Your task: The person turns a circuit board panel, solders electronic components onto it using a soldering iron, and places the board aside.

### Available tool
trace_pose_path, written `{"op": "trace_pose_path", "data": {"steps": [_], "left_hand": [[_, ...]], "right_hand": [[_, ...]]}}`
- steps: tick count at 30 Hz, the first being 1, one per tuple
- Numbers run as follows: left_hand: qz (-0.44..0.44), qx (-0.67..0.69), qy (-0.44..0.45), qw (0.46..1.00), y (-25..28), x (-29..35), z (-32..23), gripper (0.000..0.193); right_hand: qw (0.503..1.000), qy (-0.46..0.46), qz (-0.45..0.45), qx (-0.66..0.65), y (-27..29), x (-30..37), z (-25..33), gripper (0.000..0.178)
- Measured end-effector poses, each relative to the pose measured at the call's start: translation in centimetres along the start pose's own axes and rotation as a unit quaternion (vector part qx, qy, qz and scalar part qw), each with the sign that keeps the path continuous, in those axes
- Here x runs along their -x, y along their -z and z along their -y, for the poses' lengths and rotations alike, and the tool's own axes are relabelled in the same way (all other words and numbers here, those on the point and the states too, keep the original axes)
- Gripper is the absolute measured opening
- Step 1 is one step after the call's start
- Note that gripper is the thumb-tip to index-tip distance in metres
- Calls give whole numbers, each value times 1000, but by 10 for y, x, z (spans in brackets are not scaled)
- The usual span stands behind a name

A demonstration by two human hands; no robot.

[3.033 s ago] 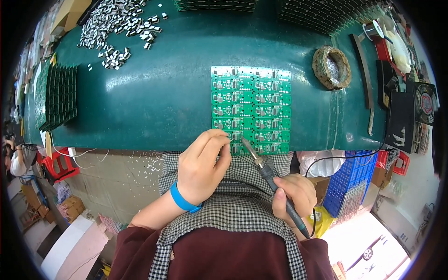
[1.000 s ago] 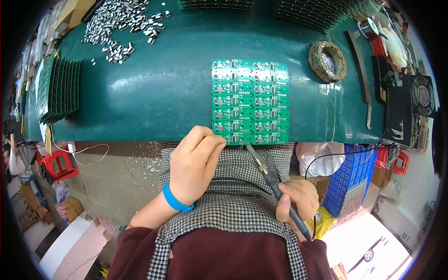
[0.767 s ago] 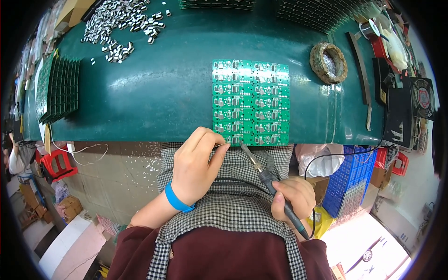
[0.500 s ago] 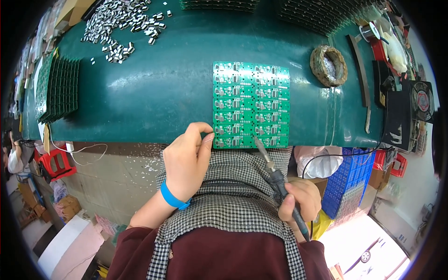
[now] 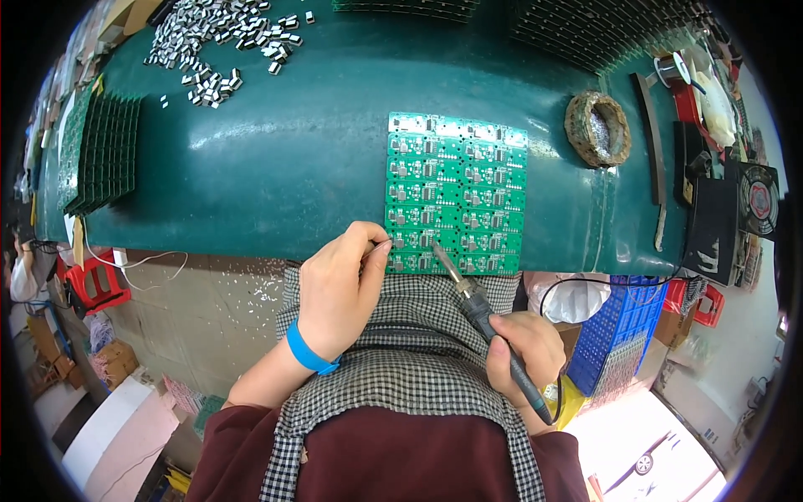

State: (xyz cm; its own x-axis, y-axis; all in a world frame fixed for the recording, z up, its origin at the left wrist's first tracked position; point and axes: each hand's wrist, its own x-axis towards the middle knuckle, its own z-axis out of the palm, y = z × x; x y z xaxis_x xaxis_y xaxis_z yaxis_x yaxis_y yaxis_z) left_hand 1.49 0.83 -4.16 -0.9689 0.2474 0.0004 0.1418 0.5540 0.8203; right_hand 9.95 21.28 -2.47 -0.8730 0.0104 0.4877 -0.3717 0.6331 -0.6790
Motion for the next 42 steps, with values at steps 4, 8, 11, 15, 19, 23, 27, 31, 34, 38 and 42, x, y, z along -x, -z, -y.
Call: {"op": "trace_pose_path", "data": {"steps": [4,8,11,15,19,23,27,31,34,38,42], "left_hand": [[6,25,7,1000,-2,-2,0,10],[-4,0,6,1000,-1,-2,-1,16],[-9,-1,8,1000,-1,-3,-4,23],[0,-14,67,998,-1,-7,-9,30],[43,-42,102,993,3,-14,-13,29],[9,-19,51,998,3,-18,-14,28],[26,202,89,975,-1,-6,-15,32],[33,288,84,953,-5,2,-16,31],[38,364,103,925,4,9,-19,32],[69,440,115,888,20,16,-26,33],[92,482,107,864,26,15,-31,33]], "right_hand": [[999,14,23,19,2,1,4,14],[996,57,-12,68,14,2,3,15],[992,62,-71,88,21,3,-4,16],[971,45,-140,189,38,-8,-22,21],[939,-13,-180,293,38,-34,-62,40],[964,-79,-84,239,23,-34,-78,39],[987,-91,-96,97,-11,-13,-61,35],[981,-106,-155,39,-34,-8,-45,20],[972,-170,-144,-69,-20,-3,-26,26],[969,-139,-182,-90,-1,-3,-5,35],[968,-100,-206,-107,10,-7,10,41]]}}
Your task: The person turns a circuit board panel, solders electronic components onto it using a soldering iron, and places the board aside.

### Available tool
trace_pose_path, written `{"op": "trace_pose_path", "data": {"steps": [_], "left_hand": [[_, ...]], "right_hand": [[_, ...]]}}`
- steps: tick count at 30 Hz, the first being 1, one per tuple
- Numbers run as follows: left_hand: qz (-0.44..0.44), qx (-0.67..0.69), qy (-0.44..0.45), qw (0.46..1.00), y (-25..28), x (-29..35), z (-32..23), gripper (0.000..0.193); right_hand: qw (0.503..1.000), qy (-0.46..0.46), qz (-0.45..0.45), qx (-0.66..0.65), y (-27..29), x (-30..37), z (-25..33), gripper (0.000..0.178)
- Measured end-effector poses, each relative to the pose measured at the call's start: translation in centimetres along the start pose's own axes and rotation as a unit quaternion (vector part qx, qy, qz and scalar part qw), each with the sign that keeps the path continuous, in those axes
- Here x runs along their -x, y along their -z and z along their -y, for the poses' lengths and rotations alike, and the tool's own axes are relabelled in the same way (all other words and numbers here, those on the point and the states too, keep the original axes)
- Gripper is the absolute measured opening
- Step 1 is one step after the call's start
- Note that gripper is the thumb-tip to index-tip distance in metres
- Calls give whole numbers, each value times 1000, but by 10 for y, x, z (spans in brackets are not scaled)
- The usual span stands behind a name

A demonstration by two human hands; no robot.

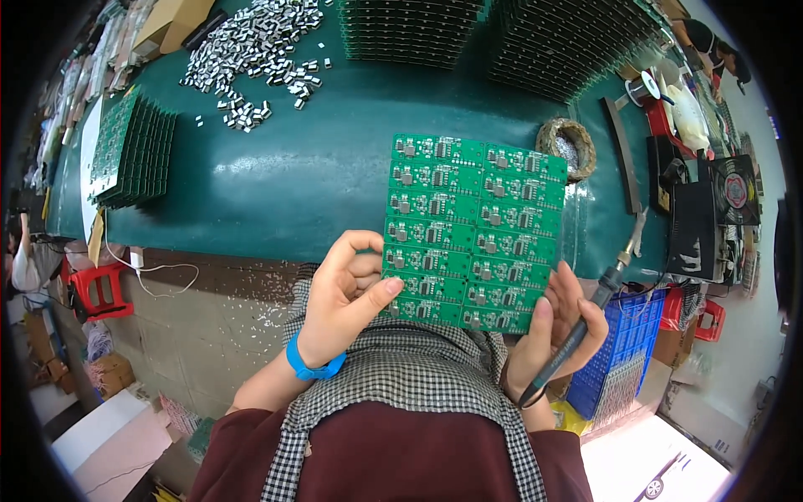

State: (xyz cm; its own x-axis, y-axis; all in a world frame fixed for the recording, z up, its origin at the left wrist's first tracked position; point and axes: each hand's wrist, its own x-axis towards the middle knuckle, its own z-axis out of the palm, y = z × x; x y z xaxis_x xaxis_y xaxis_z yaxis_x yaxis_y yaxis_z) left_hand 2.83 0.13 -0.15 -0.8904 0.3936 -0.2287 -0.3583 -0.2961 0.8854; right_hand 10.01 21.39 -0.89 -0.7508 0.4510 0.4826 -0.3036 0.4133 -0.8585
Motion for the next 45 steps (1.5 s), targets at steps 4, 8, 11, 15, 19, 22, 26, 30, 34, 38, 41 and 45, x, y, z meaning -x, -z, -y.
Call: {"op": "trace_pose_path", "data": {"steps": [4,8,11,15,19,22,26,30,34,38,41,45], "left_hand": [[4,18,-6,1000,-1,2,-1,33],[13,13,-13,1000,1,6,2,34],[41,27,-7,999,1,6,-1,39],[74,104,31,991,8,7,-18,42],[-121,-13,-56,991,70,28,-59,40],[-352,-132,-244,894,148,55,-107,37],[-431,-191,-275,838,282,64,-188,39],[-448,-150,-212,855,385,57,-219,36],[-447,-163,-167,863,431,45,-207,38],[-475,-270,-149,824,446,32,-192,36],[-500,-316,-160,790,455,23,-186,34],[-508,-322,-170,780,470,21,-176,33]], "right_hand": [[999,30,32,1,4,0,7,41],[1000,14,3,8,6,4,2,45],[1000,-7,-3,25,7,5,0,44],[999,-47,-8,12,-5,5,4,32],[998,27,-37,36,-9,-15,5,27],[991,65,-52,105,-4,-38,8,23],[986,138,-47,83,1,-94,24,20],[950,272,-2,153,-34,-194,44,27],[932,312,-6,184,-93,-279,61,17],[911,282,50,295,-122,-302,65,29],[895,319,20,311,-122,-296,64,28],[816,458,72,344,-124,-295,64,18]]}}
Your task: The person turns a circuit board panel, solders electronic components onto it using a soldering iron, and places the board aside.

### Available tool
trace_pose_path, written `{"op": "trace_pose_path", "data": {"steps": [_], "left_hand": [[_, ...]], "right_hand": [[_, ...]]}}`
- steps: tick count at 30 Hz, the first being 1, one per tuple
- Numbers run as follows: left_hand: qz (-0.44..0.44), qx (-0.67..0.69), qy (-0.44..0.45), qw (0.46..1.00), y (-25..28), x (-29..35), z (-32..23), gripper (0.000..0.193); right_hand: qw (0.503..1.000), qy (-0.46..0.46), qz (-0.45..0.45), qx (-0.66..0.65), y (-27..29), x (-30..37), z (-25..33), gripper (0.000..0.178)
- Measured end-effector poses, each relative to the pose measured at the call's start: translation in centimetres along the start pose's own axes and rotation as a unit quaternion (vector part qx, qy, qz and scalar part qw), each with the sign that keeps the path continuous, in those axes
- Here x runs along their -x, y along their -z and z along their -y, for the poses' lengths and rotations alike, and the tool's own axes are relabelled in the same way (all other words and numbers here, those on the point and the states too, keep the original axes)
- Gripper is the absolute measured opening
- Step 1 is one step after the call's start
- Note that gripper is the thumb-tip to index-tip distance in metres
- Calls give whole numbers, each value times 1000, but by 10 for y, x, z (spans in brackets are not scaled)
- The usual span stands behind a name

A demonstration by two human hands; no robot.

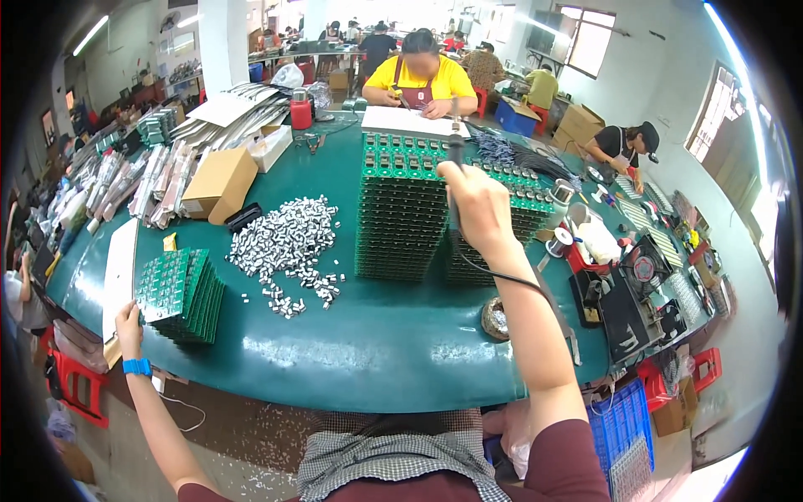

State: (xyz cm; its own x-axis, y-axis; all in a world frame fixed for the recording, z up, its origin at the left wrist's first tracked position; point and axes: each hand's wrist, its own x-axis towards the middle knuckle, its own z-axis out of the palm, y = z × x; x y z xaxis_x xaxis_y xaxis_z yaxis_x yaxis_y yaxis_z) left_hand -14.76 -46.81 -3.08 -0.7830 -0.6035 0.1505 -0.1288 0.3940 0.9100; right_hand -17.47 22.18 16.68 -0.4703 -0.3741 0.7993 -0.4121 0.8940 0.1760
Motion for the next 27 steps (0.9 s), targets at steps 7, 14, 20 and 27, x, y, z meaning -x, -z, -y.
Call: {"op": "trace_pose_path", "data": {"steps": [7,14,20,27], "left_hand": [[-25,30,-39,998,10,-23,37,37],[-187,76,-136,970,32,39,22,37],[-228,92,-169,954,19,115,-51,38],[-35,99,-270,957,-90,245,-168,26]], "right_hand": [[991,91,64,67,-11,-8,-14,24],[982,138,36,125,-27,-3,-24,29],[967,154,-137,147,-22,-29,-39,26],[976,133,-171,5,59,0,-17,33]]}}
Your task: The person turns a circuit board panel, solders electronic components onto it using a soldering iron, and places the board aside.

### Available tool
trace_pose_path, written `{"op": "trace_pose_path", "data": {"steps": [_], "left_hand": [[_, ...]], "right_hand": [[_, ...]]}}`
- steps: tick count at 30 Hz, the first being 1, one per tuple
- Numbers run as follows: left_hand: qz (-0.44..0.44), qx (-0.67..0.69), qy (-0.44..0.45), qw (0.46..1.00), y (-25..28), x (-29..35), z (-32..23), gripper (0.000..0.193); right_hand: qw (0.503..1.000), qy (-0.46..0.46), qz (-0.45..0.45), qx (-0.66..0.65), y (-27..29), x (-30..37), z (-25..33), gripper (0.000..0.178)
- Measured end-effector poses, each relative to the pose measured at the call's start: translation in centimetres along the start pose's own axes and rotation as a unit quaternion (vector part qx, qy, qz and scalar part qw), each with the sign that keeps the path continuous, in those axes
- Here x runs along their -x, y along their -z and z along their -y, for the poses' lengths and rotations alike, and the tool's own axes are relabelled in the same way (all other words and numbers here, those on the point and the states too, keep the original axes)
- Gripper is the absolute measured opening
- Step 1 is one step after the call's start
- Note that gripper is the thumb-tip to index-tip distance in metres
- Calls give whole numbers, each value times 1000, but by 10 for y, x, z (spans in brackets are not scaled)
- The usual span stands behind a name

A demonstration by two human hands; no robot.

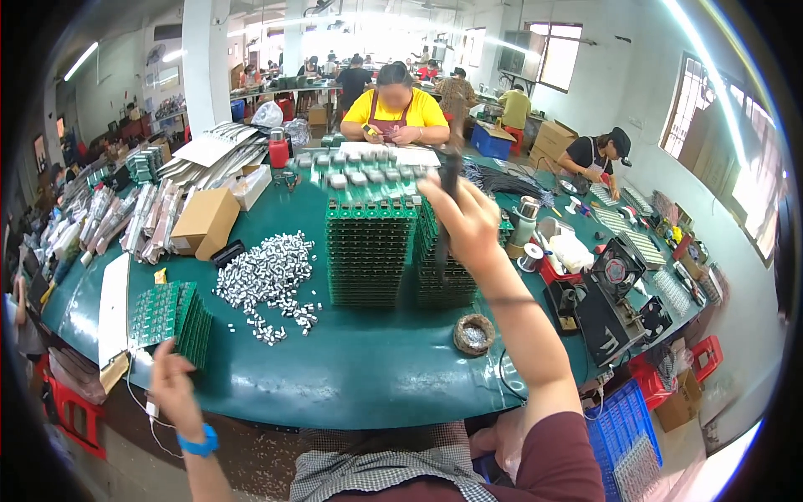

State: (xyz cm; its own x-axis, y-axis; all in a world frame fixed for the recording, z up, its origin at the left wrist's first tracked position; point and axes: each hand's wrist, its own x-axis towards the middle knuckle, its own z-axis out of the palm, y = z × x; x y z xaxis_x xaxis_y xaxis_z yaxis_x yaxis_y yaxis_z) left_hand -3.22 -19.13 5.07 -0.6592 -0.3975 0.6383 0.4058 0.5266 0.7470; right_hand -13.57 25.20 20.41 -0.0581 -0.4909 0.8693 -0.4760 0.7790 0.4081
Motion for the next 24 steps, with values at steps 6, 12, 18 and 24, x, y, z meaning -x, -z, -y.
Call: {"op": "trace_pose_path", "data": {"steps": [6,12,18,24], "left_hand": [[171,80,-118,975,-98,55,-93,45],[245,174,-300,906,-119,92,-115,35],[381,274,-200,860,-128,127,-126,37],[374,335,-209,839,-134,132,-147,34]], "right_hand": [[981,-53,77,-172,102,72,83,23],[950,-230,121,-174,176,131,139,28],[941,-237,207,-125,249,115,147,14],[934,-293,177,-102,263,106,156,18]]}}
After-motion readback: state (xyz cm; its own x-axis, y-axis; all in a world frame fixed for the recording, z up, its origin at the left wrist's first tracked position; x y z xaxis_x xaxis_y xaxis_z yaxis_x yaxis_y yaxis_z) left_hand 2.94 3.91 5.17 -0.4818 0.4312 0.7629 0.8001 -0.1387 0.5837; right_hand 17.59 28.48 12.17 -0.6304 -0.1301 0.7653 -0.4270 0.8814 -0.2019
